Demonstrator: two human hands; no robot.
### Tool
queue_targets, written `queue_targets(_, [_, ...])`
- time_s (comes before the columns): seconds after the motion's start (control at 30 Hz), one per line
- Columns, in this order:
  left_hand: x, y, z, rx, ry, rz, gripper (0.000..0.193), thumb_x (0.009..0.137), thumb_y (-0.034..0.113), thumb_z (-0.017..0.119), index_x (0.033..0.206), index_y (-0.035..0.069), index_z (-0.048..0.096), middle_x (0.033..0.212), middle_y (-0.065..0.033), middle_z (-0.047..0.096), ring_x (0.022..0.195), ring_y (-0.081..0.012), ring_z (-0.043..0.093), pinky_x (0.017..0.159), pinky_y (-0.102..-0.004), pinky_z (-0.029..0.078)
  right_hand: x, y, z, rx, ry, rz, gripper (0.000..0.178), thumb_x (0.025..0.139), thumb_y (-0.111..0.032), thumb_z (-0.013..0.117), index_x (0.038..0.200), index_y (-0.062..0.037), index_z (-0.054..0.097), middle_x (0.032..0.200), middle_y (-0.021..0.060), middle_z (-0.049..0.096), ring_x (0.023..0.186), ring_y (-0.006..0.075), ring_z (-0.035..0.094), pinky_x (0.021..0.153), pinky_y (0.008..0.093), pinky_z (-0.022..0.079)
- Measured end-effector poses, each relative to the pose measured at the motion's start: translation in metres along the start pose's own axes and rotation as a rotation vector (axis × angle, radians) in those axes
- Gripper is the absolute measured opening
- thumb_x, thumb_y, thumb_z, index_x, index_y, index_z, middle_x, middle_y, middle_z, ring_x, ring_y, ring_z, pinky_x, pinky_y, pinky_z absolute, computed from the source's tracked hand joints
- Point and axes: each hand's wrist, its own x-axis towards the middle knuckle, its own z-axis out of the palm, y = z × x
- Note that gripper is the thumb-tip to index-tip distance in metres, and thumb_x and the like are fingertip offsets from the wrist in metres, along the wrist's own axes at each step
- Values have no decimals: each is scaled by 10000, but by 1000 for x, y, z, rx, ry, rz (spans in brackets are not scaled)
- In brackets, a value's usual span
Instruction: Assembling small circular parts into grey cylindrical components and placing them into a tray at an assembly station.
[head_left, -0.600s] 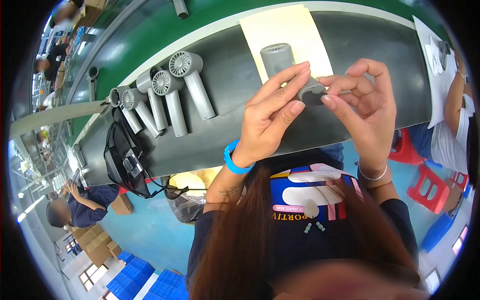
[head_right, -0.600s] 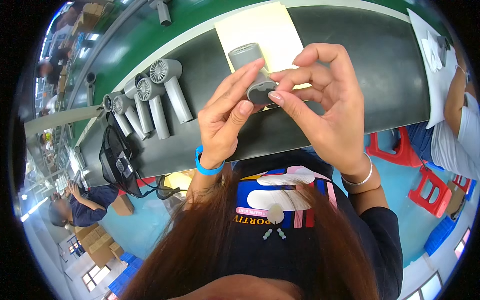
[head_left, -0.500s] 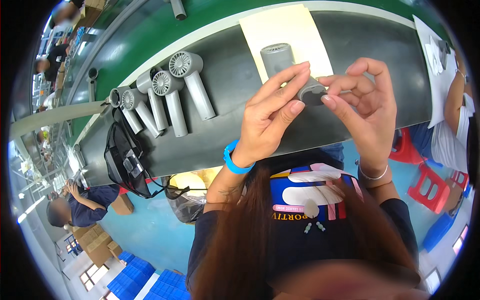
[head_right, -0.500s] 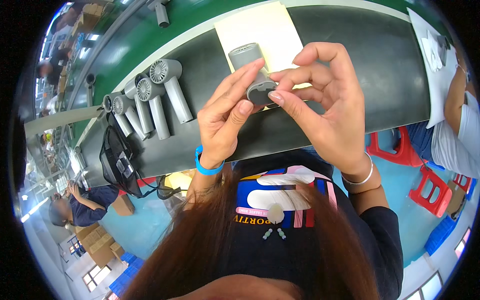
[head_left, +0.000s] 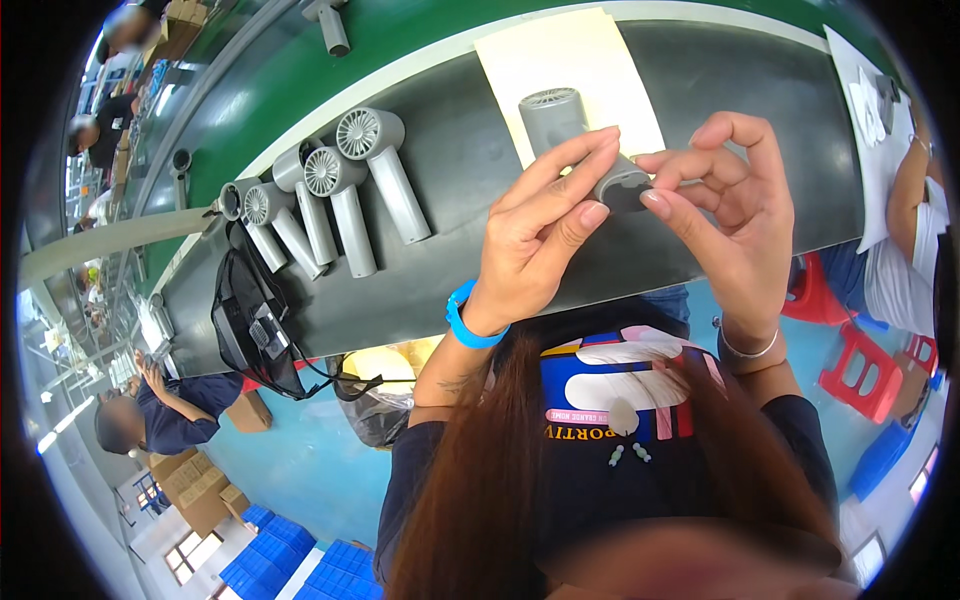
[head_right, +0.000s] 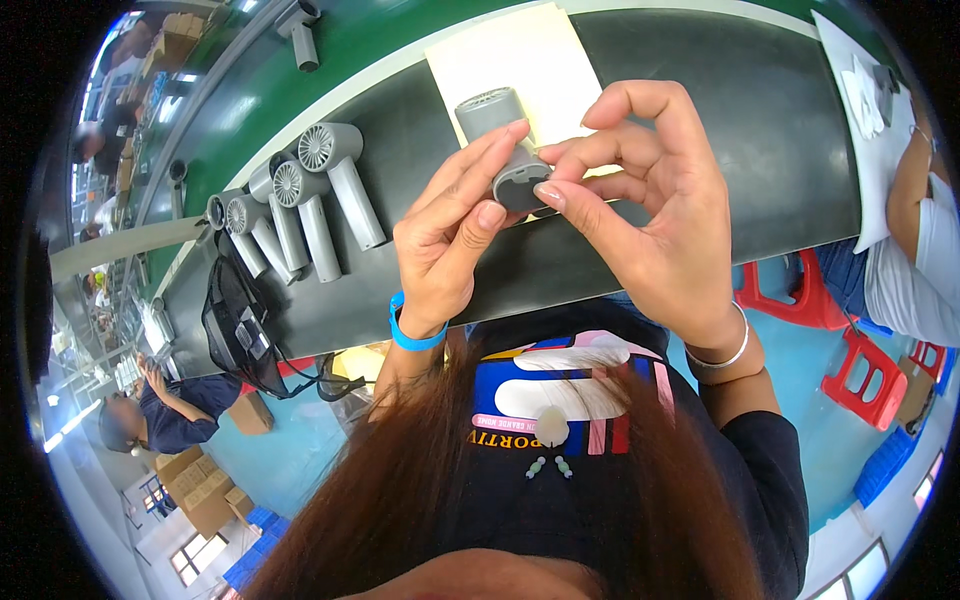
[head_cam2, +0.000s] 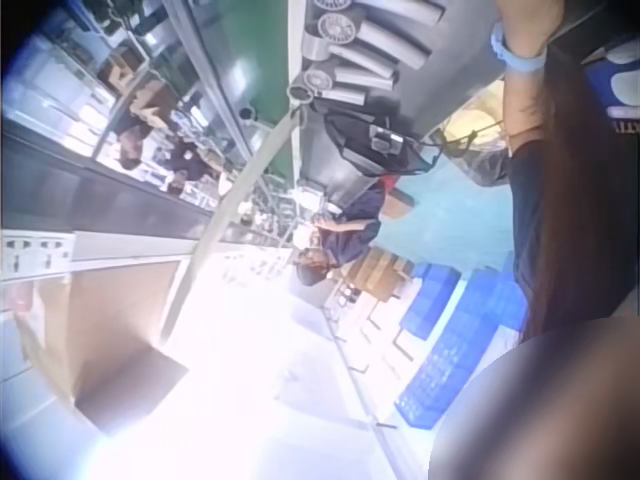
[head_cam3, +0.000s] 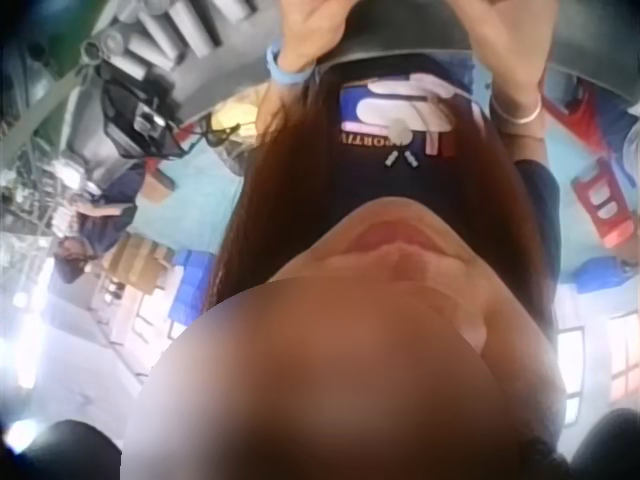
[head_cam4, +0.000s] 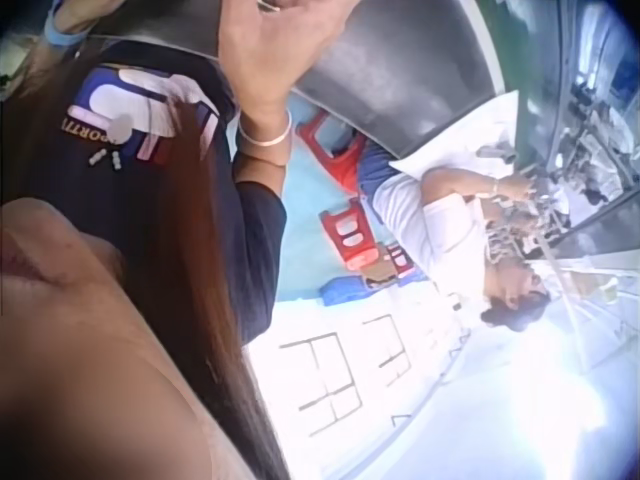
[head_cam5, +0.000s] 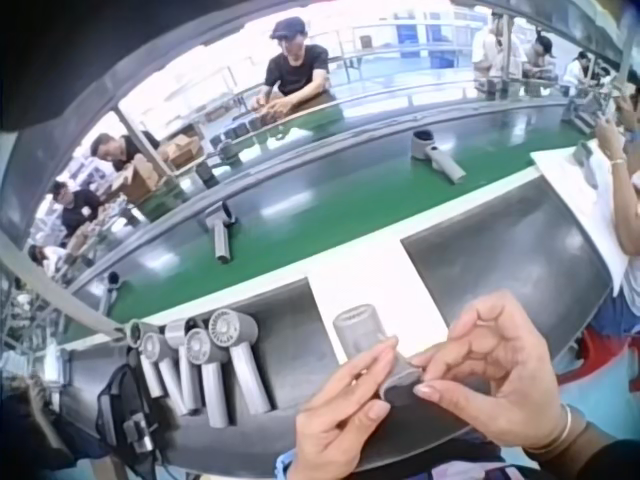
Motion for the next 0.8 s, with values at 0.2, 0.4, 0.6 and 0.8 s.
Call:
queue_targets(0.2, [1,0,1,4,-5,-3,329,907,97,574,1214,-22,582,1262,-151,549,996,-174,572,754,-243,475,-1,-3,-1,-5,13,6,432,786,101,645,1109,-41,395,830,77,626,976,211,636,795,239,494])
queue_targets(0.4, [0,1,1,4,-5,-13,330,906,100,576,1213,-21,584,1257,-147,552,960,-156,569,710,-225,468,-1,-4,0,-31,8,3,432,786,103,636,1111,-41,392,832,84,626,972,200,637,785,233,503])
queue_targets(0.6, [0,2,2,25,-17,-38,333,905,86,574,1218,-25,579,1263,-146,546,967,-150,565,733,-223,470,-2,-5,-1,-60,11,-8,432,784,108,627,1115,-37,389,844,88,624,967,190,637,777,224,512])
queue_targets(0.8, [-1,3,5,-77,-18,-51,361,881,-43,539,1241,-54,545,1297,-169,499,1027,-149,553,797,-226,468,-2,-6,-1,-98,15,-5,436,777,108,626,1111,-36,385,840,84,623,955,178,637,774,223,512])
